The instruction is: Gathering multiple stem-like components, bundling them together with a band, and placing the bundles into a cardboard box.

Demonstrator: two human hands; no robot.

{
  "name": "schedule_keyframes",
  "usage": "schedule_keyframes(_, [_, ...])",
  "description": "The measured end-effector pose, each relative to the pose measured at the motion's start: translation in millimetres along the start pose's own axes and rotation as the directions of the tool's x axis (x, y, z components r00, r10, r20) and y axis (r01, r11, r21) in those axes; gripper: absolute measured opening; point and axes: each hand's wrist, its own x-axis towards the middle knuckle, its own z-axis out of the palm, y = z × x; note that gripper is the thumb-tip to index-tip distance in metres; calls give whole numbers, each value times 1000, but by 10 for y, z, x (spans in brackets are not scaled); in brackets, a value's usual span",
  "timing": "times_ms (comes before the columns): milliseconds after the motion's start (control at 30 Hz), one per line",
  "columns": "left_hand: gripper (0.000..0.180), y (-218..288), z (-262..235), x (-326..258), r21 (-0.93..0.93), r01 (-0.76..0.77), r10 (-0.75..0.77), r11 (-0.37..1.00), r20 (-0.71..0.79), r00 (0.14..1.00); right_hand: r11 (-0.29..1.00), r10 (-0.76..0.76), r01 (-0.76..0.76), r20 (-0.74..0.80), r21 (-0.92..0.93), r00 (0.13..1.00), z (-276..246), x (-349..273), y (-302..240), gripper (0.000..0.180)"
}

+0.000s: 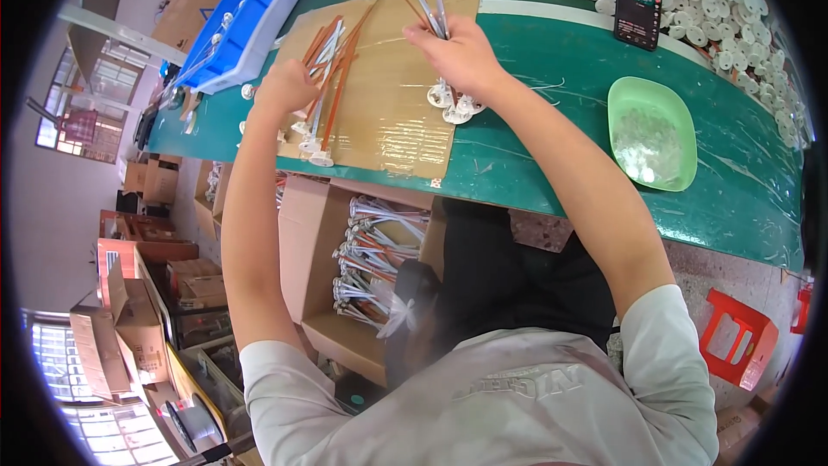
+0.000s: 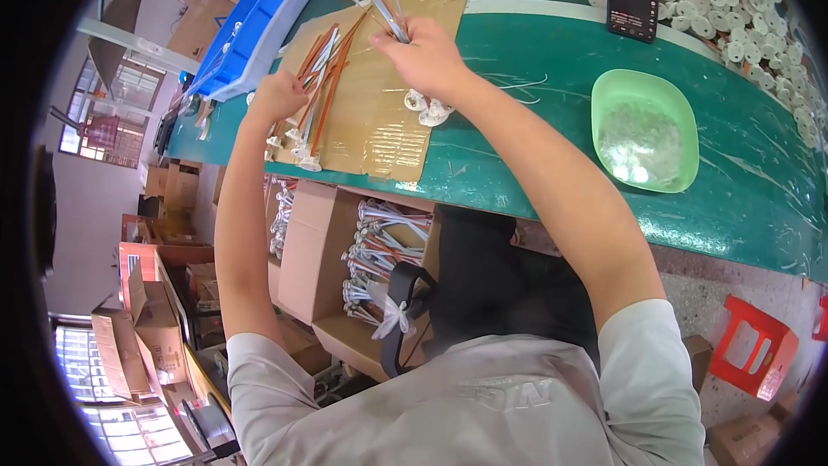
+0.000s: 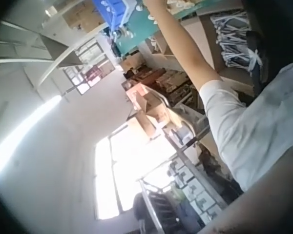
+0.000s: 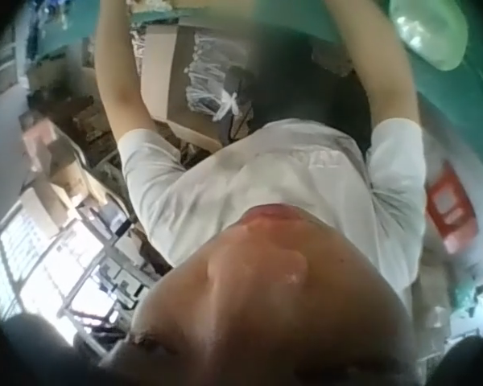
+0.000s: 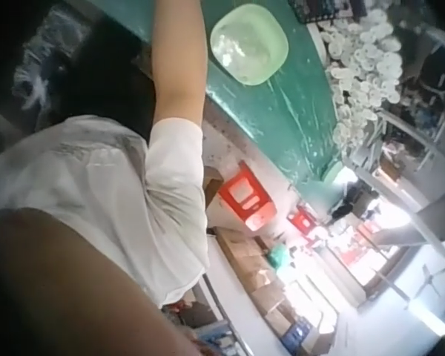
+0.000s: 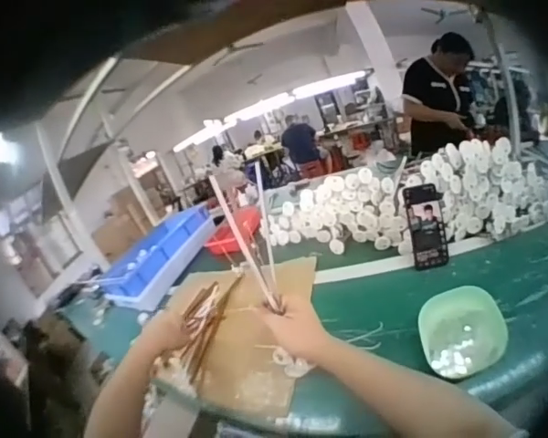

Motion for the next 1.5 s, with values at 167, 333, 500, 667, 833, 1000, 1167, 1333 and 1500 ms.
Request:
schedule_keyframes(167, [25,-299,242,52,-105,-10,27,994,165,986,998,-9,10,26,-55,1000,73,-33,-48,23])
schedule_keyframes(333, [36,56,131,151,-156,152,-93,976,333,938,999,-24,24,-6,-49,1000,12,-37,19,22])
schedule_keyframes(500, [36,196,89,125,-151,-58,115,987,403,908,998,-14,15,15,-58,1000,35,-45,-51,23])
schedule_keyframes(667, [24,218,59,69,-345,66,76,936,383,921,999,39,-38,10,-25,999,37,-29,-34,24])
schedule_keyframes(833, [14,637,-190,-201,-832,-56,196,552,64,979,1000,-1,-1,-156,-9,988,45,-44,-63,34])
schedule_keyframes(1000, [21,1514,-328,-568,-488,-402,285,775,-298,911,999,-6,19,-245,51,969,96,-58,-82,35])
schedule_keyframes(1167, [30,1459,-326,-596,-400,-588,476,703,-351,807,968,145,-82,-262,239,954,116,-124,-184,32])
schedule_keyframes(1333, [45,464,-285,-610,-399,-271,0,876,-562,827,984,106,-51,-330,171,938,-80,-59,-60,32])
schedule_keyframes(1500, [66,-1314,718,-613,-637,386,-742,667,-528,413,982,81,-26,-293,188,953,105,-72,-86,31])
